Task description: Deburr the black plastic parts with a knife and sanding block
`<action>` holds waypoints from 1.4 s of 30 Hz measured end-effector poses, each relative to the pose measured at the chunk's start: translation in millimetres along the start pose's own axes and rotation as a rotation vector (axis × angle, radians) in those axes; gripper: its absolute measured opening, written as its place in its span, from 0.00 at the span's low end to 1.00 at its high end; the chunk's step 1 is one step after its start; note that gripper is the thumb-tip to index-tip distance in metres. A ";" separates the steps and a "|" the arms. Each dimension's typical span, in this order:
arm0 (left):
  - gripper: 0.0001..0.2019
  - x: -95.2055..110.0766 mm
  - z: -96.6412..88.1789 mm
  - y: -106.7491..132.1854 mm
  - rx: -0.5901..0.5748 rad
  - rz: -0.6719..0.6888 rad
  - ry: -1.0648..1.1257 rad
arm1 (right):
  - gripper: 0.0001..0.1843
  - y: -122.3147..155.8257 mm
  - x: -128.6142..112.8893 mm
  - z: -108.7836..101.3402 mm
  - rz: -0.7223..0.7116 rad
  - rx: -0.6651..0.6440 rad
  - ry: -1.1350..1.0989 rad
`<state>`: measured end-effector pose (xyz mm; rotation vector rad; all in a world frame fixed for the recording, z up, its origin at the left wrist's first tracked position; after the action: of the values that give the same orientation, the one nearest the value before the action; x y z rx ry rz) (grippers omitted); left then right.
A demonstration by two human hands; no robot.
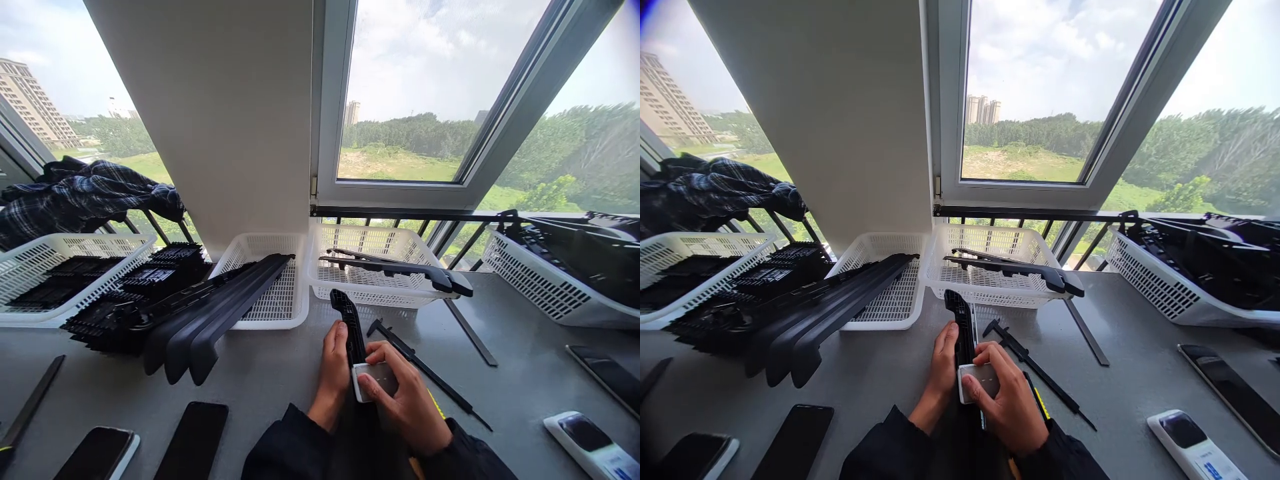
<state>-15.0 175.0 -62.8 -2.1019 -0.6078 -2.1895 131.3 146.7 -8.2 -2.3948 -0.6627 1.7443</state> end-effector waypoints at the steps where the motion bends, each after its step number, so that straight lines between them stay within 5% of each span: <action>1: 0.27 0.6 0.8 0.0 -0.006 0.006 -0.004 | 0.12 -1.5 -0.7 -1.6 -0.002 -0.004 0.003; 33: 0.26 -4.7 -0.9 -1.6 0.015 -0.007 0.012 | 0.13 -3.7 0.3 -4.3 0.046 0.035 0.013; 38: 0.23 -6.1 -1.2 -3.0 0.034 -0.002 -0.001 | 0.18 -4.2 7.7 -16.8 0.095 0.172 0.041; 42: 0.25 -7.4 -1.2 -2.8 0.023 -0.008 -0.023 | 0.16 -2.8 5.5 -7.4 0.083 0.102 0.010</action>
<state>-16.4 175.4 -70.7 -2.1196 -0.6407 -2.1552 138.8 152.7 -9.6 -2.3926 -0.4671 1.7513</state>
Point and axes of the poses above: each hand's wrist, its own y-axis away from the middle knuckle, its own z-axis out of the palm, x = y × z, the point moved 6 cm from there along -y, towards the middle knuckle, and after that the axes turned 14 degrees about -y, right-handed, at the moved point
